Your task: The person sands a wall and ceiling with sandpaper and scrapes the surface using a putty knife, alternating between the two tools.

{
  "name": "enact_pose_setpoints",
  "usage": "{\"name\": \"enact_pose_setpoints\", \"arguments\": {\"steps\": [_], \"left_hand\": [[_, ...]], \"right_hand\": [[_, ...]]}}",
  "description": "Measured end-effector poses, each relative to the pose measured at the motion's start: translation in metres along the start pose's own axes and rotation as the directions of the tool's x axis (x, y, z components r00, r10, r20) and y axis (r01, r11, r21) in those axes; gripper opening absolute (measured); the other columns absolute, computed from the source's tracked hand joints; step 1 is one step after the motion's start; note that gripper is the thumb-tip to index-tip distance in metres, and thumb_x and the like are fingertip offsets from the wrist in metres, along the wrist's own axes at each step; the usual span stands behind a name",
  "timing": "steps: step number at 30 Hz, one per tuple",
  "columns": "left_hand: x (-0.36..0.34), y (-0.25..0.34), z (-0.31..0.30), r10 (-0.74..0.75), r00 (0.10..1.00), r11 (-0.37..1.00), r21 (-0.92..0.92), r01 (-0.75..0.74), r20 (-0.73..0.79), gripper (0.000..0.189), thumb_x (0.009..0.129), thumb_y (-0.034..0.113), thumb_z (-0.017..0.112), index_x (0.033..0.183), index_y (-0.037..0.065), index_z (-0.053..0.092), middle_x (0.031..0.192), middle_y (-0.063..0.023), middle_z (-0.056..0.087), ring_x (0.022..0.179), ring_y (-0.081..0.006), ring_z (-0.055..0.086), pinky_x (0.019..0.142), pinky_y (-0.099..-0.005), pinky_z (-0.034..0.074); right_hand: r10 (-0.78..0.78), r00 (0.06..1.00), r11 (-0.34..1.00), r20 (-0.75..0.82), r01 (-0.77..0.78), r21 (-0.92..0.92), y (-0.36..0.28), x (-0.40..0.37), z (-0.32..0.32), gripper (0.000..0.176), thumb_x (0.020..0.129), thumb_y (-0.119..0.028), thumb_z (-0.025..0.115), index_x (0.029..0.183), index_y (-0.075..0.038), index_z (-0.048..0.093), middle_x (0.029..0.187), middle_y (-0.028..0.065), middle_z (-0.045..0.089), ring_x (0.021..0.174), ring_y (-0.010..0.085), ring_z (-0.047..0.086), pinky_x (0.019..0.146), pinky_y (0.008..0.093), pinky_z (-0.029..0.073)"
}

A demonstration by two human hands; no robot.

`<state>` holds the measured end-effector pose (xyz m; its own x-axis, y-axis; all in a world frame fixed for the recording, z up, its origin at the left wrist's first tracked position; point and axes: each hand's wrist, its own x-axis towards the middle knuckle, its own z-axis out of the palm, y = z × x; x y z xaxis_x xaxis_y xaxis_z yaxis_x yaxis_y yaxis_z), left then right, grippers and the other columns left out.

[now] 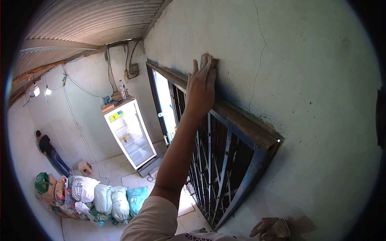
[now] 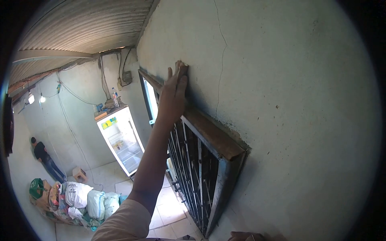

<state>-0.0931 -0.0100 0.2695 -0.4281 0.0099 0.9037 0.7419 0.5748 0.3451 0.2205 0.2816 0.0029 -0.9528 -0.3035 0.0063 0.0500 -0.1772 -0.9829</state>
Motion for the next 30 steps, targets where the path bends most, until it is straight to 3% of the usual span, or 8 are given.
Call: {"name": "enact_pose_setpoints", "arguments": {"steps": [2, 6, 9, 12, 15, 18, 19, 30], "left_hand": [[0.016, -0.003, 0.001, 0.004, 1.000, 1.000, -0.004, -0.004, -0.025, 0.048, 0.105, 0.029, 0.039, 0.145, 0.003, 0.046, 0.155, -0.0200, 0.036, 0.147, -0.0446, 0.021, 0.117, -0.0610, 0.016], [0.051, -0.002, -0.003, -0.022, 0.998, 1.000, 0.002, 0.023, -0.065, 0.050, 0.105, 0.029, 0.039, 0.144, -0.001, 0.046, 0.151, -0.0216, 0.041, 0.145, -0.0450, 0.025, 0.118, -0.0544, 0.020], [0.081, -0.015, -0.009, -0.017, 0.999, 1.000, -0.022, 0.017, -0.035, 0.051, 0.105, 0.029, 0.040, 0.144, -0.003, 0.044, 0.150, -0.0226, 0.042, 0.146, -0.0436, 0.025, 0.119, -0.0479, 0.022], [0.077, -0.014, -0.015, -0.072, 0.997, 0.991, -0.116, 0.072, 0.005, 0.052, 0.104, 0.028, 0.041, 0.145, -0.003, 0.042, 0.151, -0.0222, 0.040, 0.147, -0.0413, 0.024, 0.119, -0.0486, 0.022], [0.055, -0.018, -0.018, -0.010, 1.000, 0.999, -0.045, 0.011, 0.028, 0.051, 0.104, 0.026, 0.041, 0.146, -0.002, 0.041, 0.155, -0.0207, 0.035, 0.147, -0.0401, 0.023, 0.119, -0.0528, 0.021], [0.036, -0.035, -0.015, 0.123, 0.990, 0.992, 0.007, -0.123, 0.067, 0.051, 0.104, 0.026, 0.041, 0.151, 0.004, 0.036, 0.154, -0.0221, 0.035, 0.146, -0.0395, 0.027, 0.121, -0.0457, 0.020], [0.032, -0.039, -0.017, 0.130, 0.986, 0.992, -0.006, -0.130, 0.103, 0.050, 0.105, 0.024, 0.039, 0.153, 0.010, 0.035, 0.159, -0.0136, 0.031, 0.150, -0.0359, 0.017, 0.121, -0.0479, 0.017], [0.053, -0.054, -0.006, 0.294, 0.955, 0.955, 0.057, -0.292, -0.037, 0.046, 0.104, 0.023, 0.043, 0.145, 0.004, 0.046, 0.155, -0.0156, 0.038, 0.148, -0.0402, 0.021, 0.119, -0.0566, 0.018]], "right_hand": [[-0.222, 0.974, 0.972, 0.043, 0.224, -0.067, -0.021, 0.009, 0.018, 0.043, 0.093, -0.028, 0.066, 0.126, -0.003, 0.058, 0.089, 0.0140, 0.069, 0.060, 0.0082, 0.051, 0.052, 0.0184, 0.036], [-0.219, 0.973, 0.964, -0.070, 0.204, -0.171, -0.030, 0.005, 0.030, 0.049, 0.090, -0.022, 0.066, 0.133, -0.002, 0.053, 0.090, 0.0137, 0.069, 0.069, 0.0120, 0.057, 0.053, 0.0201, 0.039], [-0.392, 0.919, 0.899, 0.049, 0.394, -0.192, -0.036, 0.016, 0.033, 0.061, 0.089, -0.026, 0.070, 0.139, 0.000, 0.047, 0.092, 0.0138, 0.069, 0.067, 0.0128, 0.058, 0.053, 0.0210, 0.041], [-0.293, 0.956, 0.936, 0.021, 0.292, -0.196, -0.032, 0.013, 0.030, 0.063, 0.089, -0.027, 0.070, 0.140, 0.003, 0.046, 0.092, 0.0148, 0.070, 0.066, 0.0137, 0.060, 0.053, 0.0213, 0.042], [-0.266, 0.964, 0.946, 0.017, 0.264, -0.187, -0.033, 0.012, 0.031, 0.061, 0.088, -0.022, 0.071, 0.138, 0.005, 0.048, 0.093, 0.0160, 0.070, 0.065, 0.0135, 0.061, 0.053, 0.0196, 0.042], [-0.289, 0.956, 0.957, 0.045, 0.290, -0.016, -0.028, 0.014, 0.029, 0.061, 0.087, -0.015, 0.072, 0.138, 0.007, 0.048, 0.092, 0.0164, 0.070, 0.067, 0.0120, 0.062, 0.051, 0.0181, 0.039], [-0.261, 0.965, 0.965, 0.028, 0.262, -0.019, -0.031, 0.014, 0.030, 0.062, 0.086, -0.015, 0.072, 0.139, 0.007, 0.048, 0.091, 0.0164, 0.070, 0.067, 0.0118, 0.062, 0.051, 0.0178, 0.039], [-0.132, 0.989, 0.988, -0.069, 0.125, -0.091, -0.053, 0.025, 0.048, 0.064, 0.084, -0.011, 0.070, 0.140, 0.007, 0.046, 0.090, 0.0173, 0.071, 0.044, 0.0028, 0.042, 0.042, 0.0181, 0.034]]}}
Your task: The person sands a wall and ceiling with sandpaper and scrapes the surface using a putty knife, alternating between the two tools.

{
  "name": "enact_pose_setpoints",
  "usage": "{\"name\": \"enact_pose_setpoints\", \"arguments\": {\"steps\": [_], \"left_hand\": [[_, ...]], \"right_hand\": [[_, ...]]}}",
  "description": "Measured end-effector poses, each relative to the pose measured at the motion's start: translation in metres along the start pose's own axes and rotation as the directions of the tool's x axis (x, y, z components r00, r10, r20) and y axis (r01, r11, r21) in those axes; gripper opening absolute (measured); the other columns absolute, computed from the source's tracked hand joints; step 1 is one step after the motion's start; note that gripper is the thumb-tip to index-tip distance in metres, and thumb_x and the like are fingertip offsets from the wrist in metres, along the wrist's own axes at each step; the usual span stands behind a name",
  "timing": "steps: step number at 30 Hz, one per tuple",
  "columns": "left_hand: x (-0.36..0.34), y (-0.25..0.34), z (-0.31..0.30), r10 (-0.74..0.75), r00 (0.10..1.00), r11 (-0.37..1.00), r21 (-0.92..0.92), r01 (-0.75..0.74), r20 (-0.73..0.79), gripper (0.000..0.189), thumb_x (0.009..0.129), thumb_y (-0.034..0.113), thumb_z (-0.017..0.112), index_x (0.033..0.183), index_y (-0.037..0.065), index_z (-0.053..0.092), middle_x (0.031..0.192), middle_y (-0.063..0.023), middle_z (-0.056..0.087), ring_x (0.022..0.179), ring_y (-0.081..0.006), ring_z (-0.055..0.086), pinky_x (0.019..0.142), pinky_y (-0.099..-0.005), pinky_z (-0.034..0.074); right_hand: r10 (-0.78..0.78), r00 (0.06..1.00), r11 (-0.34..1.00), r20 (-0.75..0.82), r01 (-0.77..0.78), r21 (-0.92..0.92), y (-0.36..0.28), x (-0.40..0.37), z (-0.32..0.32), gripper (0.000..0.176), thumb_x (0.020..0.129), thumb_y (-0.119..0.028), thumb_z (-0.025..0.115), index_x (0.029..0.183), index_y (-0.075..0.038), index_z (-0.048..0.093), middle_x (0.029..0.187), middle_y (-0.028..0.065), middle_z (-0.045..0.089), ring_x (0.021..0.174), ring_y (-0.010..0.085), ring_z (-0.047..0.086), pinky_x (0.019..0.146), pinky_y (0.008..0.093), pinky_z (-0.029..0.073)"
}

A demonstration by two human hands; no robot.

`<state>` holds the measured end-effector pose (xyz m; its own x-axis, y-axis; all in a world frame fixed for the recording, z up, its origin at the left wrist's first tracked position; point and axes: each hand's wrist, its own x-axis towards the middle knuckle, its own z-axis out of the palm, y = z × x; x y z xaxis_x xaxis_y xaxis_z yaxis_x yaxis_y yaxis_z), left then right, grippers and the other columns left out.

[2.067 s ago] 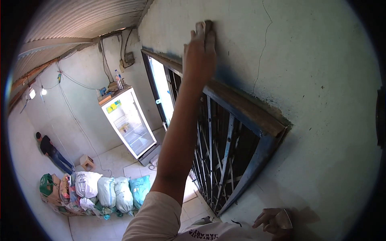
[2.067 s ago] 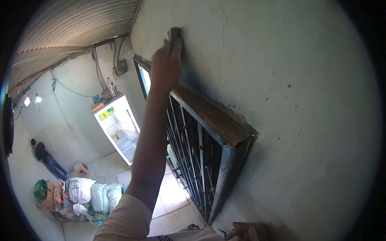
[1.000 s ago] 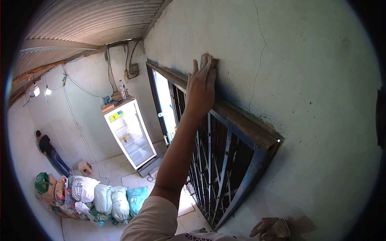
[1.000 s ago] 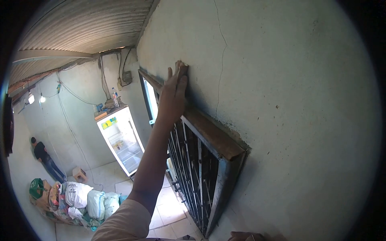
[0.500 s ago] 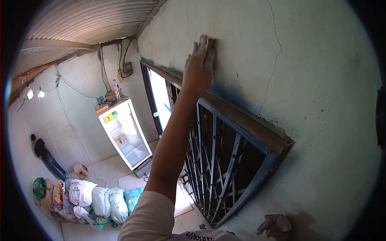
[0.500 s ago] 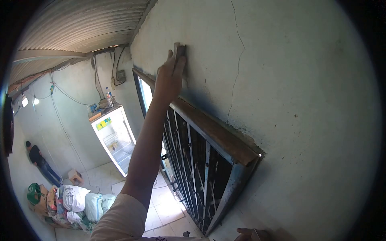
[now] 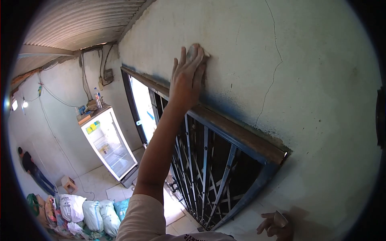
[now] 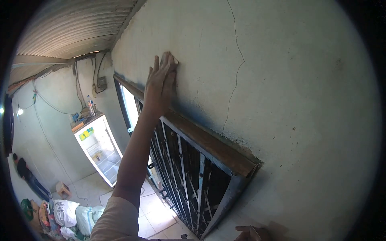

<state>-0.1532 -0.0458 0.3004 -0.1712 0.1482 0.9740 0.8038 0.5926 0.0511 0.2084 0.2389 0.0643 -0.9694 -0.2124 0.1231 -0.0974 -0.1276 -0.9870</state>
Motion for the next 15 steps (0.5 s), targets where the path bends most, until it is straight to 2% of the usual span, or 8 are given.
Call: {"name": "enact_pose_setpoints", "arguments": {"steps": [3, 6, 8, 10, 12, 15], "left_hand": [[0.040, 0.000, -0.001, 0.010, 0.997, 1.000, 0.016, -0.009, -0.075, 0.045, 0.104, 0.027, 0.043, 0.145, 0.008, 0.048, 0.153, -0.0137, 0.041, 0.147, -0.0407, 0.025, 0.119, -0.0564, 0.019], [0.070, -0.009, -0.004, 0.027, 0.992, 0.999, 0.042, -0.022, -0.123, 0.045, 0.104, 0.030, 0.043, 0.145, 0.011, 0.049, 0.152, -0.0118, 0.044, 0.145, -0.0407, 0.028, 0.118, -0.0557, 0.021], [0.071, -0.012, -0.003, 0.035, 0.990, 0.999, 0.031, -0.031, -0.137, 0.045, 0.105, 0.031, 0.042, 0.145, 0.011, 0.049, 0.152, -0.0115, 0.044, 0.145, -0.0403, 0.029, 0.118, -0.0551, 0.022], [0.065, -0.014, 0.000, 0.039, 0.988, 0.999, -0.003, -0.039, -0.146, 0.045, 0.105, 0.030, 0.042, 0.145, 0.011, 0.048, 0.152, -0.0117, 0.043, 0.145, -0.0397, 0.030, 0.118, -0.0546, 0.023], [0.052, -0.010, -0.004, 0.006, 0.998, 1.000, 0.002, -0.006, -0.055, 0.047, 0.105, 0.029, 0.040, 0.147, 0.007, 0.044, 0.155, -0.0130, 0.037, 0.147, -0.0376, 0.025, 0.120, -0.0532, 0.020], [0.022, -0.003, -0.009, -0.013, 1.000, 1.000, -0.007, 0.013, 0.026, 0.049, 0.105, 0.026, 0.040, 0.150, 0.005, 0.039, 0.158, -0.0135, 0.033, 0.148, -0.0362, 0.023, 0.121, -0.0526, 0.018]], "right_hand": [[-0.026, 0.991, 0.996, -0.132, 0.015, -0.084, 0.002, 0.010, 0.016, 0.067, 0.084, -0.017, 0.071, 0.141, 0.006, 0.046, 0.090, 0.0179, 0.071, 0.046, 0.0037, 0.045, 0.044, 0.0181, 0.038], [-0.047, 0.962, 0.987, -0.267, 0.004, -0.159, -0.006, 0.022, 0.042, 0.059, 0.087, -0.020, 0.076, 0.138, -0.004, 0.051, 0.099, 0.0217, 0.071, 0.095, 0.0223, 0.068, 0.067, 0.0258, 0.051], [-0.240, 0.944, 0.946, -0.225, 0.175, -0.274, 0.004, 0.039, 0.042, 0.059, 0.085, -0.024, 0.078, 0.133, -0.001, 0.054, 0.096, 0.0197, 0.070, 0.082, 0.0178, 0.066, 0.063, 0.0252, 0.051], [-0.314, 0.922, 0.910, -0.225, 0.225, -0.349, 0.005, 0.050, 0.049, 0.059, 0.084, -0.026, 0.079, 0.131, 0.000, 0.055, 0.094, 0.0175, 0.069, 0.071, 0.0134, 0.064, 0.059, 0.0241, 0.050], [-0.278, 0.917, 0.905, -0.287, 0.150, -0.398, 0.000, 0.057, 0.059, 0.059, 0.085, -0.027, 0.078, 0.130, 0.001, 0.054, 0.095, 0.0152, 0.068, 0.061, 0.0090, 0.059, 0.054, 0.0227, 0.049], [-0.304, 0.885, 0.921, -0.353, 0.178, -0.348, 0.007, 0.064, 0.065, 0.057, 0.086, -0.027, 0.076, 0.130, 0.000, 0.053, 0.102, 0.0160, 0.067, 0.058, 0.0049, 0.055, 0.051, 0.0209, 0.047]]}}
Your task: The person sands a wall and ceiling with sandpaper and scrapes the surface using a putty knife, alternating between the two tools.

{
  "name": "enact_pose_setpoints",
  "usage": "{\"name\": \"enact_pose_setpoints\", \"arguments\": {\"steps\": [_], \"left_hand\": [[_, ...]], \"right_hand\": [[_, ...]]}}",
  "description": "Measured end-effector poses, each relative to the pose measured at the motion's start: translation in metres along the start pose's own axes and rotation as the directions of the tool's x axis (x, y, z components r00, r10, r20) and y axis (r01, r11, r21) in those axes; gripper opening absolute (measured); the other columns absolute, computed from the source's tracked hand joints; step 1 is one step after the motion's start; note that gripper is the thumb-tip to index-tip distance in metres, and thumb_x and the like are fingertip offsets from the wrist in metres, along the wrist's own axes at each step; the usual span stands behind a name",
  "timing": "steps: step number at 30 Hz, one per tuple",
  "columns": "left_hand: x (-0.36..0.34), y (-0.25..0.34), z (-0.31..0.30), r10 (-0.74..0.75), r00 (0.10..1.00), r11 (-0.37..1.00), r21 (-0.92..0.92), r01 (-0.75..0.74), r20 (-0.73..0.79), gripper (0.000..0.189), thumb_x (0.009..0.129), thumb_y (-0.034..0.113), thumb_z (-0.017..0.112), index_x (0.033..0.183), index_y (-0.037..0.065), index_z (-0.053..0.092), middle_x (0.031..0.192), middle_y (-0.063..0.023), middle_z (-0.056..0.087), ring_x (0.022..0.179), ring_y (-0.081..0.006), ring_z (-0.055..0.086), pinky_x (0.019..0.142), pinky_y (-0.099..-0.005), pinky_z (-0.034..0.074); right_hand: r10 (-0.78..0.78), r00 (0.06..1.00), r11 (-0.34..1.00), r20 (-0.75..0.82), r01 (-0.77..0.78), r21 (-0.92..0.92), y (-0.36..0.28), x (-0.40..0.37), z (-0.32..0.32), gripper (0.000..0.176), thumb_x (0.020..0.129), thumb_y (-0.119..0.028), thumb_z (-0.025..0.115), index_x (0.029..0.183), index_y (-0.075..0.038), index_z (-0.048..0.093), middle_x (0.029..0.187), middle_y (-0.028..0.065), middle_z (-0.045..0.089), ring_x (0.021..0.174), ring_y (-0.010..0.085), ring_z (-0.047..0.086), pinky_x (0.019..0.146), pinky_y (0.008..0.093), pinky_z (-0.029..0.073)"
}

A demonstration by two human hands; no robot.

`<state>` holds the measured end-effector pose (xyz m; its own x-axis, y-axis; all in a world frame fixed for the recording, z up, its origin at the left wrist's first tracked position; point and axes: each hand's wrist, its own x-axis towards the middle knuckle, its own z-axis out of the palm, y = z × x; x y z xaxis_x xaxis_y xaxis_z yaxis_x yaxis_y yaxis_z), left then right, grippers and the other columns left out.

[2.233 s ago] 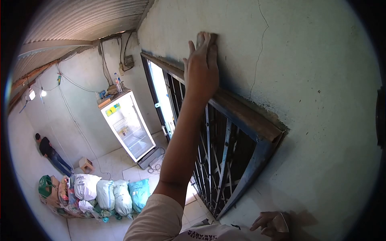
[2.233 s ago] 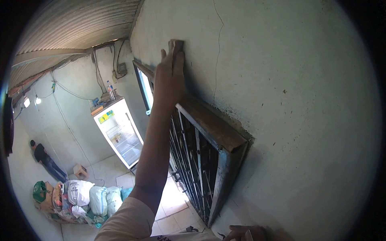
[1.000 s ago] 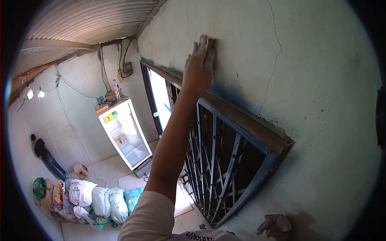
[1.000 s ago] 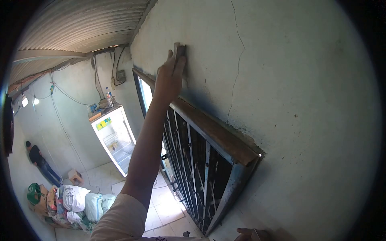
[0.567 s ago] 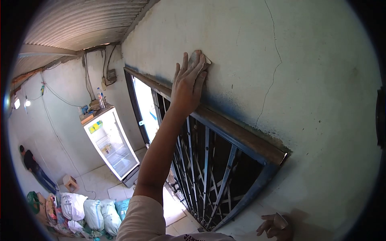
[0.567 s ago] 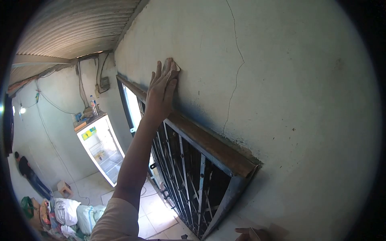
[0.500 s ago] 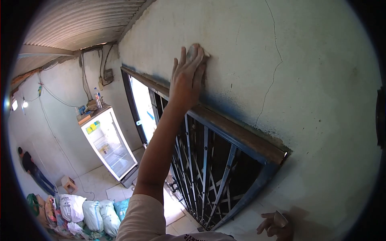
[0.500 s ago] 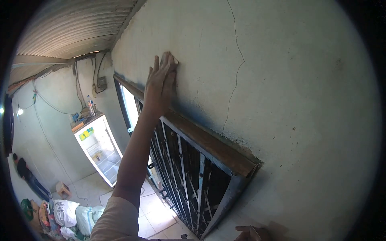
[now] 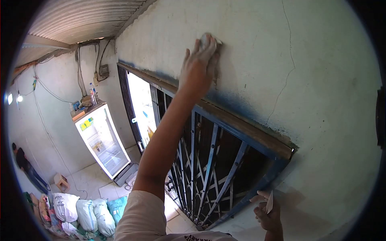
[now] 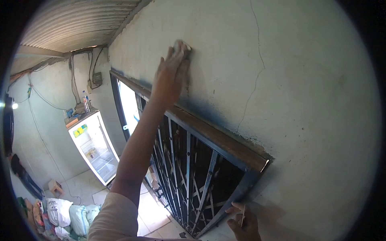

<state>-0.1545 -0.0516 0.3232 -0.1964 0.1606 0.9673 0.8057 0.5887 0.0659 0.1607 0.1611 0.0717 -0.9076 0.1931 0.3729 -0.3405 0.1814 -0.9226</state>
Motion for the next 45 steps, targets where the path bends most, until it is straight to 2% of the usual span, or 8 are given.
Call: {"name": "enact_pose_setpoints", "arguments": {"steps": [9, 16, 20, 24, 27, 32, 38, 45], "left_hand": [[-0.063, 0.015, -0.011, -0.018, 0.987, 0.994, -0.102, 0.034, 0.158, 0.051, 0.104, 0.020, 0.043, 0.151, 0.004, 0.035, 0.158, -0.0142, 0.031, 0.148, -0.0374, 0.023, 0.120, -0.0528, 0.020], [-0.072, 0.020, -0.004, -0.009, 0.992, 0.996, -0.082, 0.020, 0.128, 0.053, 0.103, 0.019, 0.044, 0.153, 0.006, 0.032, 0.159, -0.0149, 0.029, 0.148, -0.0374, 0.021, 0.120, -0.0522, 0.021], [-0.066, 0.020, -0.003, 0.019, 0.992, 0.999, -0.038, -0.014, 0.123, 0.051, 0.104, 0.021, 0.042, 0.153, 0.006, 0.032, 0.159, -0.0155, 0.029, 0.149, -0.0364, 0.021, 0.120, -0.0529, 0.021], [-0.047, 0.024, -0.008, 0.026, 0.993, 0.999, -0.029, -0.023, 0.114, 0.049, 0.105, 0.022, 0.039, 0.151, 0.005, 0.035, 0.158, -0.0160, 0.031, 0.148, -0.0369, 0.022, 0.120, -0.0537, 0.022], [-0.025, 0.024, -0.010, 0.027, 0.996, 1.000, -0.009, -0.026, 0.080, 0.048, 0.105, 0.024, 0.039, 0.150, 0.005, 0.038, 0.157, -0.0164, 0.033, 0.147, -0.0372, 0.025, 0.119, -0.0534, 0.022], [0.020, 0.017, -0.010, 0.027, 0.999, 1.000, 0.003, -0.027, -0.023, 0.047, 0.105, 0.029, 0.038, 0.147, 0.008, 0.043, 0.155, -0.0157, 0.037, 0.146, -0.0369, 0.029, 0.119, -0.0520, 0.023], [0.025, 0.009, -0.013, 0.028, 0.999, 0.999, -0.014, -0.029, -0.023, 0.048, 0.105, 0.030, 0.038, 0.148, 0.008, 0.043, 0.155, -0.0151, 0.038, 0.145, -0.0376, 0.030, 0.119, -0.0515, 0.023], [-0.047, 0.013, -0.016, -0.012, 0.992, 0.999, -0.050, 0.018, 0.125, 0.049, 0.105, 0.026, 0.041, 0.150, 0.007, 0.039, 0.156, -0.0142, 0.036, 0.145, -0.0389, 0.029, 0.119, -0.0538, 0.024]], "right_hand": [[-0.177, 0.948, 0.948, 0.264, 0.236, -0.214, -0.013, 0.009, 0.026, 0.059, 0.091, -0.006, 0.063, 0.143, 0.002, 0.038, 0.143, 0.0189, 0.050, 0.056, 0.0007, 0.048, 0.051, 0.0192, 0.039], [-0.095, 0.995, 0.994, -0.003, 0.096, 0.044, 0.002, 0.016, 0.090, 0.092, 0.089, -0.011, 0.064, 0.156, -0.002, 0.003, 0.160, 0.0257, 0.017, 0.059, 0.0052, 0.051, 0.054, 0.0202, 0.042], [-0.061, 0.997, 0.995, -0.041, 0.064, 0.073, 0.014, 0.028, 0.105, 0.092, 0.088, -0.010, 0.064, 0.156, -0.002, 0.003, 0.158, 0.0283, 0.019, 0.062, 0.0058, 0.055, 0.054, 0.0195, 0.044], [-0.076, 0.993, 0.993, -0.095, 0.083, 0.080, 0.025, 0.036, 0.111, 0.084, 0.091, -0.013, 0.063, 0.153, 0.006, 0.011, 0.151, 0.0282, 0.033, 0.124, 0.0254, 0.047, 0.104, 0.0371, 0.040], [-0.050, 0.994, 0.991, -0.096, 0.062, 0.122, 0.027, 0.037, 0.113, 0.084, 0.089, -0.010, 0.063, 0.153, 0.005, 0.011, 0.155, 0.0278, 0.024, 0.133, 0.0282, 0.038, 0.109, 0.0389, 0.034], [-0.018, 0.985, 0.998, -0.174, 0.028, 0.050, 0.029, 0.044, 0.114, 0.080, 0.090, -0.009, 0.062, 0.153, 0.004, 0.015, 0.136, 0.0231, 0.048, 0.083, 0.0109, 0.058, 0.070, 0.0258, 0.049], [-0.007, 0.984, 0.984, -0.178, 0.039, 0.172, 0.018, 0.053, 0.121, 0.070, 0.092, -0.011, 0.063, 0.151, 0.001, 0.026, 0.083, 0.0049, 0.056, 0.054, 0.0053, 0.046, 0.049, 0.0207, 0.040], [-0.032, 0.982, 0.987, -0.188, 0.060, 0.148, 0.018, 0.059, 0.121, 0.057, 0.094, -0.014, 0.061, 0.143, 0.003, 0.036, 0.115, 0.0129, 0.059, 0.055, 0.0035, 0.050, 0.048, 0.0200, 0.043]]}}
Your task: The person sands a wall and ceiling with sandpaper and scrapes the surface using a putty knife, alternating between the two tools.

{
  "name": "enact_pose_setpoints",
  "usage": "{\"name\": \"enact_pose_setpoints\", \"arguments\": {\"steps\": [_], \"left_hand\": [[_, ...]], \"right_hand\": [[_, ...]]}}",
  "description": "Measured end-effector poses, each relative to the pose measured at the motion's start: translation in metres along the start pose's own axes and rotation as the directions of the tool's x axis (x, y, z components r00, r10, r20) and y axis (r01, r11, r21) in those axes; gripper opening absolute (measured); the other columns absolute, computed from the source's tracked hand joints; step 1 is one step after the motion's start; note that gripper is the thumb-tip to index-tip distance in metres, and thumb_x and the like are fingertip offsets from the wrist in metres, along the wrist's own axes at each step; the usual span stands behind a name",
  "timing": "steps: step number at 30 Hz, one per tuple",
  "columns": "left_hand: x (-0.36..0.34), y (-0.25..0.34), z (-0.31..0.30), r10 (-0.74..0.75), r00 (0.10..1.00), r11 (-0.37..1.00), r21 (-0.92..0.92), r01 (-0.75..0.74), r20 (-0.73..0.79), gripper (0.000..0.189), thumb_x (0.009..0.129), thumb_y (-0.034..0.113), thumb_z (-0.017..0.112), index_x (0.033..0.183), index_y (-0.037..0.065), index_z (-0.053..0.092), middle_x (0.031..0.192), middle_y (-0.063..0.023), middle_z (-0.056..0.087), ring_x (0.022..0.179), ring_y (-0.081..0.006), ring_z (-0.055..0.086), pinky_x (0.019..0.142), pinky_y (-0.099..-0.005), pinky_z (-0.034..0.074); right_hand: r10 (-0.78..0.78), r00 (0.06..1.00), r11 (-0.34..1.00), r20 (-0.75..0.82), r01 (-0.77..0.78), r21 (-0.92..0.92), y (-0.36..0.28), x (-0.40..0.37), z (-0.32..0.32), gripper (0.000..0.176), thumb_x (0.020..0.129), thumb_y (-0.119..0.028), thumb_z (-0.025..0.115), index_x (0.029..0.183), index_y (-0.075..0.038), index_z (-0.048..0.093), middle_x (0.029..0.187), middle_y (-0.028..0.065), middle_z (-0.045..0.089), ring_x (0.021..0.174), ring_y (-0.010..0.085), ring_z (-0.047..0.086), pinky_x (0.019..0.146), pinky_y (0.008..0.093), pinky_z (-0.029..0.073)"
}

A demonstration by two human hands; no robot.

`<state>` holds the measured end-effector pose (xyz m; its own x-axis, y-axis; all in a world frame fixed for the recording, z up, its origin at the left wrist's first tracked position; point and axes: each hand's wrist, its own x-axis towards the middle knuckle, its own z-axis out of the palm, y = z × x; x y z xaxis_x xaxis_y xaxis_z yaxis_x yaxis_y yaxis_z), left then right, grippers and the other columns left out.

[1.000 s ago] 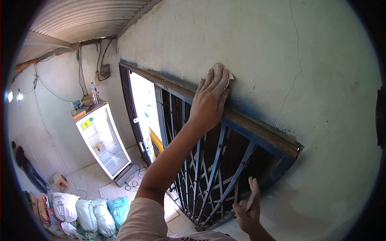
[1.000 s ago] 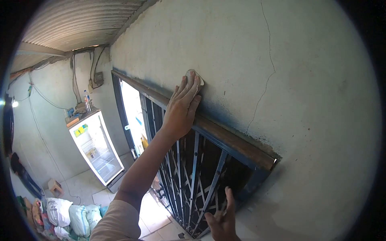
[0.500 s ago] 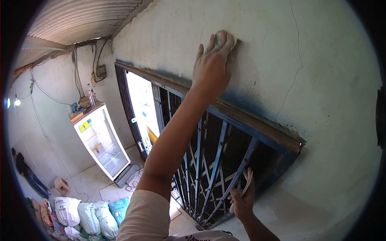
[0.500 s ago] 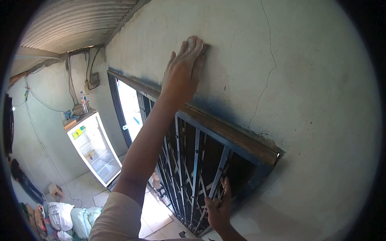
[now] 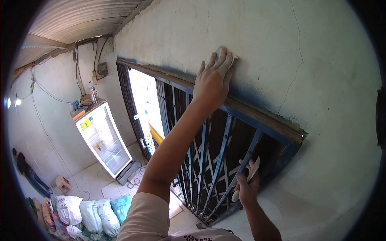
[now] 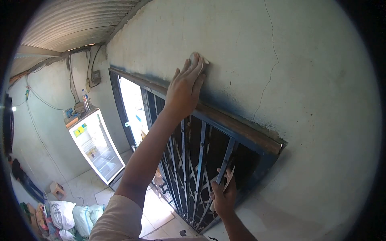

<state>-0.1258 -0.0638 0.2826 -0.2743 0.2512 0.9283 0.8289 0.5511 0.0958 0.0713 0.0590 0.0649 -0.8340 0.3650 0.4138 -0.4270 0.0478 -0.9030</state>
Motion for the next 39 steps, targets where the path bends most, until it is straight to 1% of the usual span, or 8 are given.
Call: {"name": "enact_pose_setpoints", "arguments": {"steps": [2, 8, 14, 17, 20, 22, 33, 39], "left_hand": [[-0.014, -0.002, 0.000, -0.006, 1.000, 1.000, -0.014, 0.007, 0.029, 0.049, 0.105, 0.025, 0.041, 0.150, 0.007, 0.038, 0.157, -0.0138, 0.035, 0.145, -0.0387, 0.029, 0.119, -0.0534, 0.024], [-0.028, -0.011, 0.005, -0.046, 0.999, 0.997, -0.057, 0.048, 0.029, 0.048, 0.104, 0.021, 0.042, 0.150, 0.007, 0.038, 0.158, -0.0132, 0.032, 0.146, -0.0375, 0.026, 0.119, -0.0522, 0.024], [0.005, -0.015, 0.007, -0.085, 0.995, 0.995, 0.046, 0.088, -0.060, 0.047, 0.104, 0.022, 0.042, 0.149, 0.007, 0.040, 0.157, -0.0146, 0.034, 0.147, -0.0382, 0.025, 0.119, -0.0521, 0.023], [0.028, -0.022, 0.008, -0.091, 0.987, 0.993, 0.068, 0.101, -0.131, 0.045, 0.104, 0.024, 0.041, 0.146, 0.008, 0.045, 0.154, -0.0142, 0.040, 0.144, -0.0417, 0.030, 0.118, -0.0556, 0.024], [0.056, -0.025, -0.002, -0.155, 0.978, 0.987, 0.019, 0.159, -0.142, 0.046, 0.105, 0.028, 0.039, 0.146, 0.007, 0.046, 0.155, -0.0137, 0.038, 0.147, -0.0393, 0.024, 0.120, -0.0525, 0.020], [0.062, -0.026, -0.003, -0.177, 0.975, 0.983, 0.018, 0.181, -0.134, 0.048, 0.105, 0.029, 0.038, 0.147, 0.006, 0.044, 0.156, -0.0132, 0.037, 0.147, -0.0393, 0.024, 0.120, -0.0523, 0.019], [-0.001, -0.012, 0.005, -0.105, 0.994, 0.994, -0.012, 0.105, -0.020, 0.048, 0.106, 0.027, 0.037, 0.148, 0.003, 0.041, 0.156, -0.0170, 0.035, 0.148, -0.0388, 0.022, 0.120, -0.0538, 0.020], [0.030, -0.017, 0.013, -0.099, 0.980, 0.995, 0.006, 0.101, -0.175, 0.044, 0.104, 0.025, 0.041, 0.143, 0.007, 0.048, 0.152, -0.0153, 0.042, 0.144, -0.0448, 0.028, 0.117, -0.0593, 0.023]], "right_hand": [[0.021, 1.000, 1.000, 0.013, -0.021, -0.005, 0.002, 0.002, -0.001, 0.051, 0.097, -0.017, 0.059, 0.140, 0.003, 0.040, 0.125, 0.0149, 0.057, 0.054, 0.0031, 0.050, 0.048, 0.0198, 0.044], [0.055, 0.998, 0.999, -0.020, -0.055, 0.003, 0.018, 0.009, -0.008, 0.035, 0.104, -0.022, 0.046, 0.129, 0.002, 0.051, 0.105, 0.0108, 0.067, 0.047, 0.0031, 0.047, 0.047, 0.0208, 0.048], [0.090, 0.995, 0.996, -0.031, -0.090, -0.004, 0.011, 0.010, -0.009, 0.030, 0.105, -0.022, 0.046, 0.121, 0.001, 0.056, 0.100, 0.0074, 0.066, 0.046, 0.0026, 0.046, 0.046, 0.0222, 0.045], [0.111, 0.993, 0.994, -0.031, -0.112, -0.017, 0.021, 0.009, -0.009, 0.028, 0.105, -0.019, 0.044, 0.120, 0.001, 0.056, 0.098, 0.0067, 0.066, 0.048, 0.0028, 0.047, 0.047, 0.0230, 0.045], [0.088, 0.995, 0.996, -0.039, -0.089, -0.004, 0.018, 0.009, -0.006, 0.026, 0.105, -0.018, 0.045, 0.120, 0.000, 0.056, 0.101, 0.0073, 0.066, 0.048, 0.0028, 0.047, 0.046, 0.0224, 0.045], [0.053, 0.997, 0.998, -0.057, -0.055, -0.030, 0.019, 0.010, -0.006, 0.029, 0.104, -0.017, 0.044, 0.121, 0.003, 0.055, 0.106, 0.0121, 0.067, 0.046, 0.0031, 0.047, 0.046, 0.0215, 0.045], [0.014, 0.999, 1.000, -0.052, -0.015, -0.019, 0.032, 0.013, -0.010, 0.027, 0.103, -0.013, 0.045, 0.122, 0.004, 0.053, 0.105, 0.0130, 0.069, 0.044, 0.0025, 0.047, 0.044, 0.0196, 0.044], [0.065, 0.998, 0.997, -0.014, -0.065, -0.048, 0.027, 0.011, -0.012, 0.029, 0.103, -0.015, 0.047, 0.123, 0.005, 0.052, 0.108, 0.0140, 0.068, 0.045, 0.0028, 0.048, 0.045, 0.0205, 0.045]]}}
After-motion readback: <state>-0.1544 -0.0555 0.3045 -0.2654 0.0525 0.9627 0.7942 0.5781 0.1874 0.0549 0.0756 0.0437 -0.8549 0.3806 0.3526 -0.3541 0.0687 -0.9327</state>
